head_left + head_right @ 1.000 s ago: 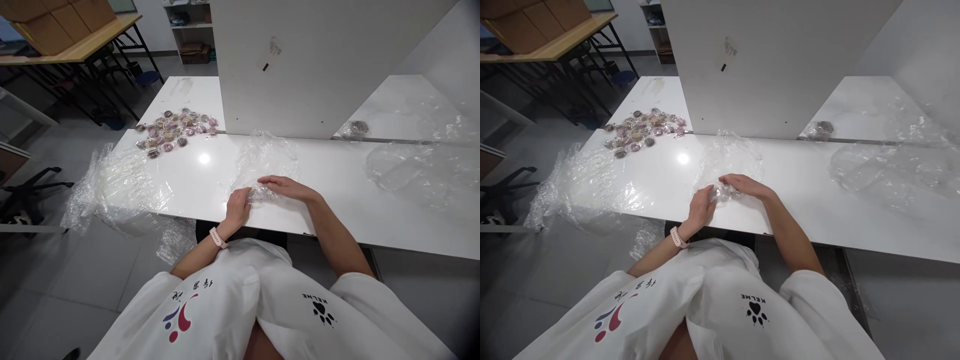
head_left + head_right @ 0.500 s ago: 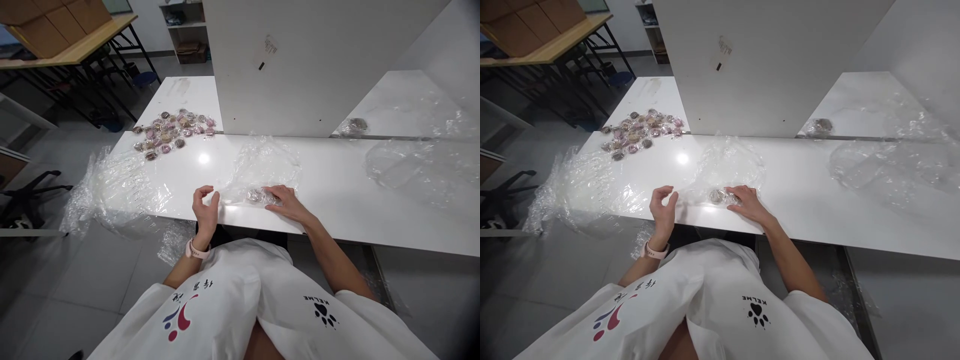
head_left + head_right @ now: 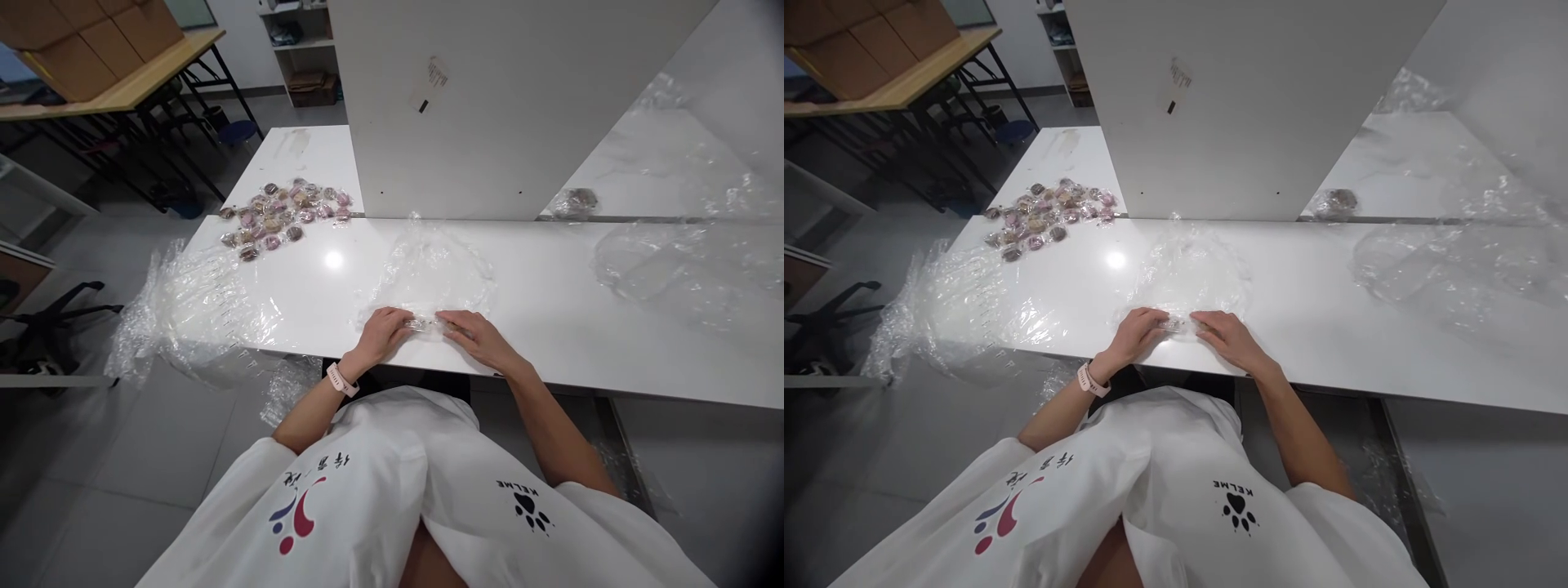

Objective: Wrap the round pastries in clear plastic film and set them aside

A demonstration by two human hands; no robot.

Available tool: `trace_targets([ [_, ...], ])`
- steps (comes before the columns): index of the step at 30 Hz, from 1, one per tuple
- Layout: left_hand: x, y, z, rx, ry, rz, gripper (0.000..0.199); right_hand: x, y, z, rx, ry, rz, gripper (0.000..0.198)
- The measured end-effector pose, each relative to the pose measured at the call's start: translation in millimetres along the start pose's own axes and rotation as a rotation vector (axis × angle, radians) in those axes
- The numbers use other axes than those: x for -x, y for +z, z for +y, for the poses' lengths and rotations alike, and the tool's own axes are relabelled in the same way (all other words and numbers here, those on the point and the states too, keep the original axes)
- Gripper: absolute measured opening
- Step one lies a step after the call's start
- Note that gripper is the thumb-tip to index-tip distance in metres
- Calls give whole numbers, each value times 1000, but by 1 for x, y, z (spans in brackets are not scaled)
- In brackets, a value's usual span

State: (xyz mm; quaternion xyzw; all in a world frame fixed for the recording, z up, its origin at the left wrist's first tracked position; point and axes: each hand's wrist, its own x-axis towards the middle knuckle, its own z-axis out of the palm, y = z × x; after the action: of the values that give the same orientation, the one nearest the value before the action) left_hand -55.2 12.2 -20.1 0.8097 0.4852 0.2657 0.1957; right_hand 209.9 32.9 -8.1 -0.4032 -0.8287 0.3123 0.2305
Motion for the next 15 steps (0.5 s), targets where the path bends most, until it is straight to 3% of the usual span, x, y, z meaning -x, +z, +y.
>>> trace_targets([
  [5, -15, -3, 10, -4, -256, -14, 25, -12, 3, -5, -78, 239, 49, 42],
  [8, -35, 1, 10, -75, -364, 10, 21, -30, 14, -3, 53, 340, 210, 44],
  [11, -40, -1, 5, -221, -304, 47, 21, -33, 22, 0, 201, 326, 330, 38],
  [15, -17, -15, -8, -145, -19, -81, 27, -9, 17, 7, 158, 125, 192, 38],
])
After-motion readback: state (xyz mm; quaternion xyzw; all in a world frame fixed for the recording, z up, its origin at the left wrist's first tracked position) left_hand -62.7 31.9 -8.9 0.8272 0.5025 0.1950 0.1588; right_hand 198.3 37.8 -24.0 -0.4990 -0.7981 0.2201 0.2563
